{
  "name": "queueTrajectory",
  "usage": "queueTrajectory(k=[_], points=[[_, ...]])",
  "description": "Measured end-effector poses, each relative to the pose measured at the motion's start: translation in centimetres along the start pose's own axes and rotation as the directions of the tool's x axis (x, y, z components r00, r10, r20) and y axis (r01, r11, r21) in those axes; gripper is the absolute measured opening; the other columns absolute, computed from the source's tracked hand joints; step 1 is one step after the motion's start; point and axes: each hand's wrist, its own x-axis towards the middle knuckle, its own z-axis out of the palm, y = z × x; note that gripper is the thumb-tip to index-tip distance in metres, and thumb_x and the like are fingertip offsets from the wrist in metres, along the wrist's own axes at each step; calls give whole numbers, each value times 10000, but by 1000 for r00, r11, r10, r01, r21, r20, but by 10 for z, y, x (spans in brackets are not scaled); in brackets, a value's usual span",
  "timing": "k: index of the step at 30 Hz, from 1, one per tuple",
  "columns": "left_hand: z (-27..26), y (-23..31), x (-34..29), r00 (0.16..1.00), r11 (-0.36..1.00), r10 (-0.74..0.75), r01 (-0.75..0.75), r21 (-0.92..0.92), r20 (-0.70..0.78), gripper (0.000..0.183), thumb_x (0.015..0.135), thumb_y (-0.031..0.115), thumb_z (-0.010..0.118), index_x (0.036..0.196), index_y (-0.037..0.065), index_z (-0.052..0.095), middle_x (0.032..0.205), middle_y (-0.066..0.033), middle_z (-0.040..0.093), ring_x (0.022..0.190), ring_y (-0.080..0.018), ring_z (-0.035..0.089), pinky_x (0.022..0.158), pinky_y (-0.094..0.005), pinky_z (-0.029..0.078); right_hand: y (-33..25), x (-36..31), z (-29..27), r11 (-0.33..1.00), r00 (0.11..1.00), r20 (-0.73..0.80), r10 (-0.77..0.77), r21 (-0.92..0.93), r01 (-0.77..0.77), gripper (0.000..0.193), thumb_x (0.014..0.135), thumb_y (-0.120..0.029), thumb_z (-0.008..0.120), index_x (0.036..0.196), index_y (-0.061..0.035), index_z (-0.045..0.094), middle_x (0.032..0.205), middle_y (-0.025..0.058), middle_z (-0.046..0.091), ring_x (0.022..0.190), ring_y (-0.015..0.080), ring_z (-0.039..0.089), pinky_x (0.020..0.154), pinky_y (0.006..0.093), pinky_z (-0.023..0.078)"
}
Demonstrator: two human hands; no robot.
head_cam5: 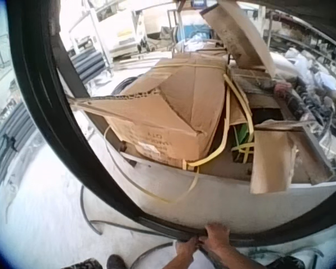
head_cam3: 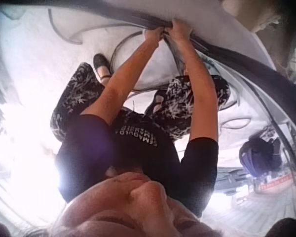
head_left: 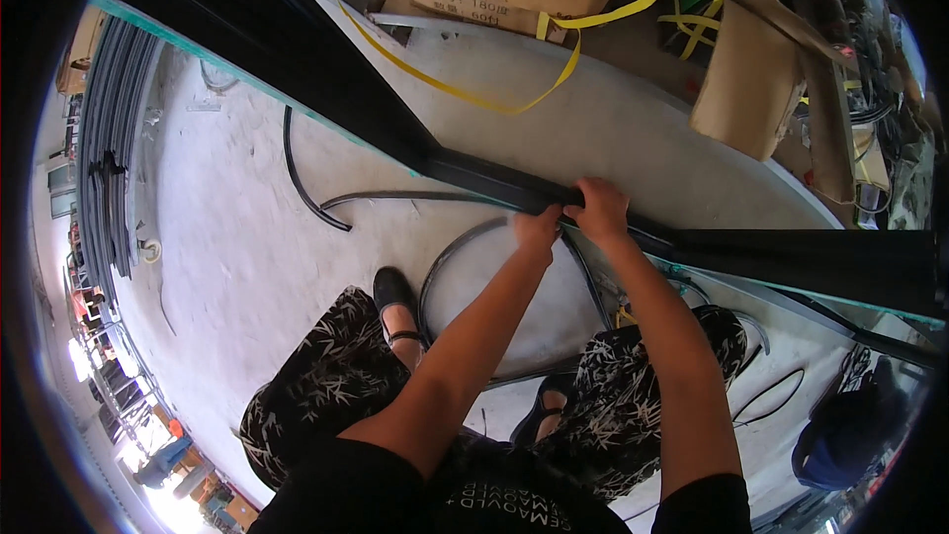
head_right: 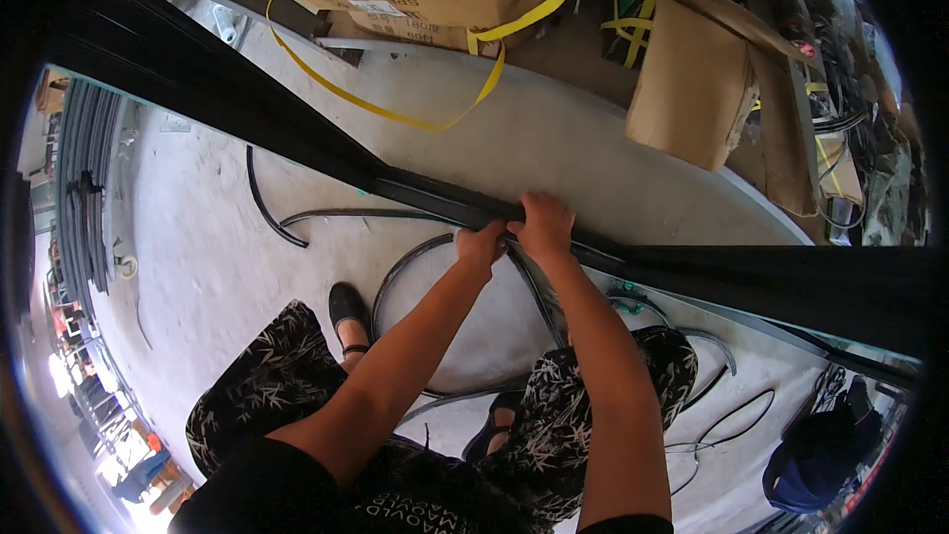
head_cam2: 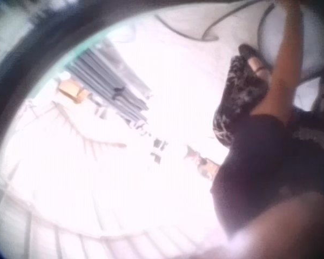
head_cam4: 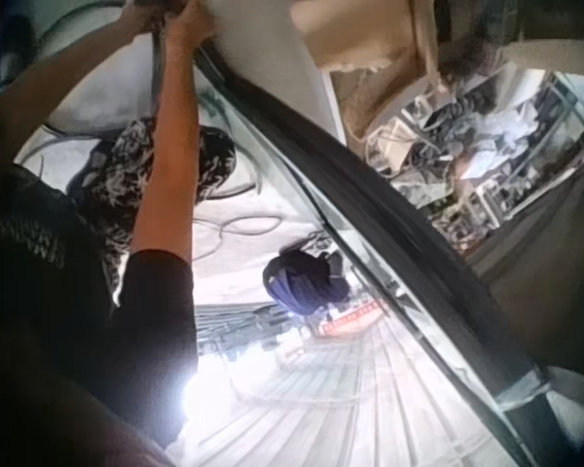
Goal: The person installs a rubber gasket into the groove of a metal window frame by hand, trims the gasket with shears, and presses it into place.
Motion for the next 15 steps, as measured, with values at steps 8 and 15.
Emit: queueTrajectory(k=[8,15], points=[[-3,-6,-9,992,995,-84,88,-37,91,368,743,213,787,938,-34,597,887,-120,618,707,-213,644,570,-308,585,27,-22,-4,999,998,-68,-3,-35,1,402,691,-374,761,928,-76,631,952,90,631,996,294,568,872,462,407],[-3,-9,-10,984,994,-67,80,-72,166,333,758,151,761,980,-41,604,903,-116,628,697,-217,648,590,-302,590,15,-29,-10,988,989,-148,-23,-153,1,405,691,-384,757,934,-85,632,968,82,630,994,302,561,855,467,396]])
